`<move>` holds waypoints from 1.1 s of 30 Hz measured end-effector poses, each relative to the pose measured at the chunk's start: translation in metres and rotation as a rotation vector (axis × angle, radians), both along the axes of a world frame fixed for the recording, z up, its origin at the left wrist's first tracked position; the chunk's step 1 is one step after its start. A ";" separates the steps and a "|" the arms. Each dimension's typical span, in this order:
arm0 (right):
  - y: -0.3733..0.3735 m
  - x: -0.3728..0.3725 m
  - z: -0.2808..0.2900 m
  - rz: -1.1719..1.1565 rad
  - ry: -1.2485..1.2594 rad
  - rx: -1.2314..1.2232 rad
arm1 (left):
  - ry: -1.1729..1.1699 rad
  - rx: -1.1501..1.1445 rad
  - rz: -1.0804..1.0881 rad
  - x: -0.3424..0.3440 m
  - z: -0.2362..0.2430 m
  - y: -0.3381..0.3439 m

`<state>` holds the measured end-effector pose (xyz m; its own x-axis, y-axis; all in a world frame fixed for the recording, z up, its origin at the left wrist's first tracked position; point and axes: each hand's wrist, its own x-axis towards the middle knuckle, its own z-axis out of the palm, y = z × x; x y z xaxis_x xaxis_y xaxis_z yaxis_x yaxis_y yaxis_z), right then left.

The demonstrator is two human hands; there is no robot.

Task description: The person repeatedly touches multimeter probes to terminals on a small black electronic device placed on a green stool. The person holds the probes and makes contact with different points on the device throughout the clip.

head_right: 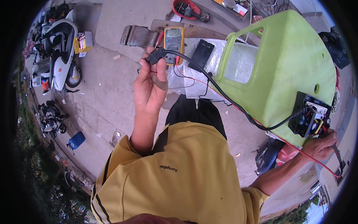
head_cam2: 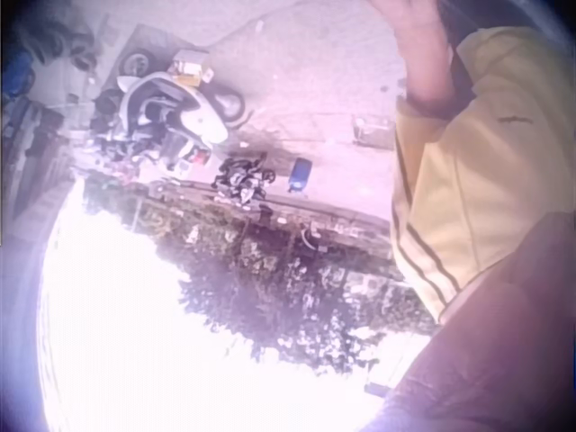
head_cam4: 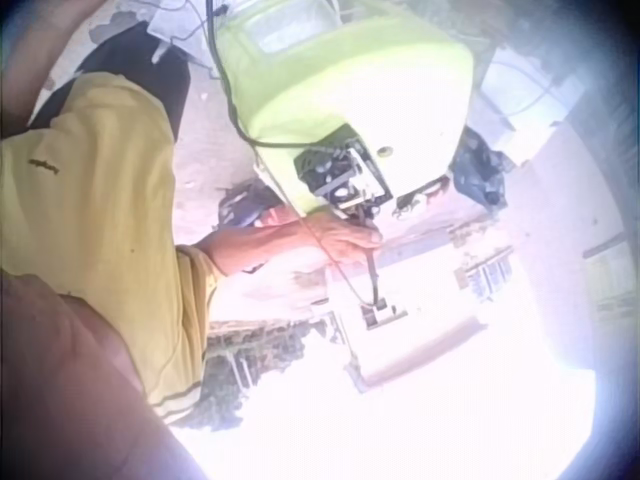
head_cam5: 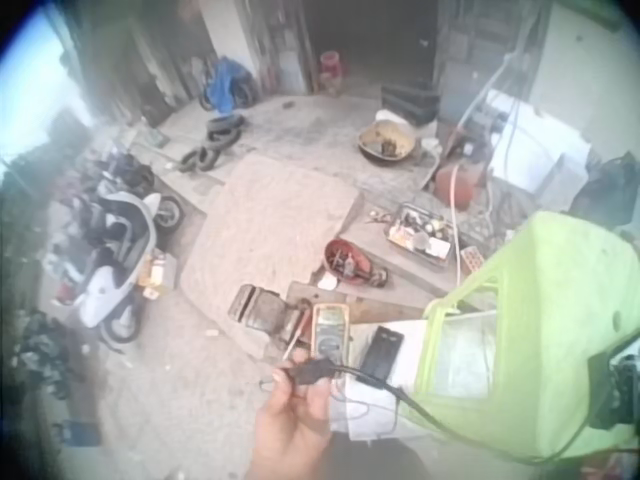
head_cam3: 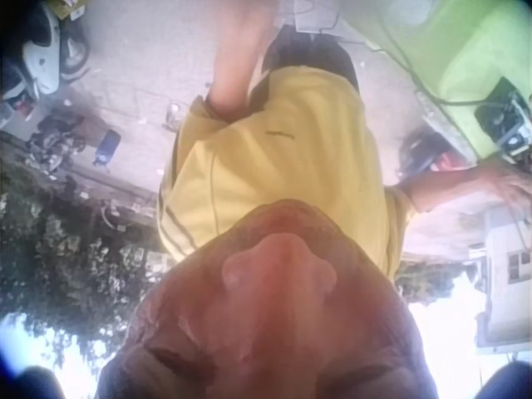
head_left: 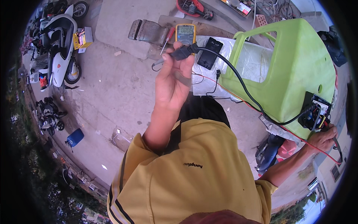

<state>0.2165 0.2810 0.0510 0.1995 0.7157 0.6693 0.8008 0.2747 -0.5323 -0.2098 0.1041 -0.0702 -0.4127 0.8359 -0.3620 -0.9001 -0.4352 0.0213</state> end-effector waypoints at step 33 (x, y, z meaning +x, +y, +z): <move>0.000 -0.013 0.004 0.075 -0.126 0.020 | 0.559 0.040 -1.325 0.025 -0.040 -0.109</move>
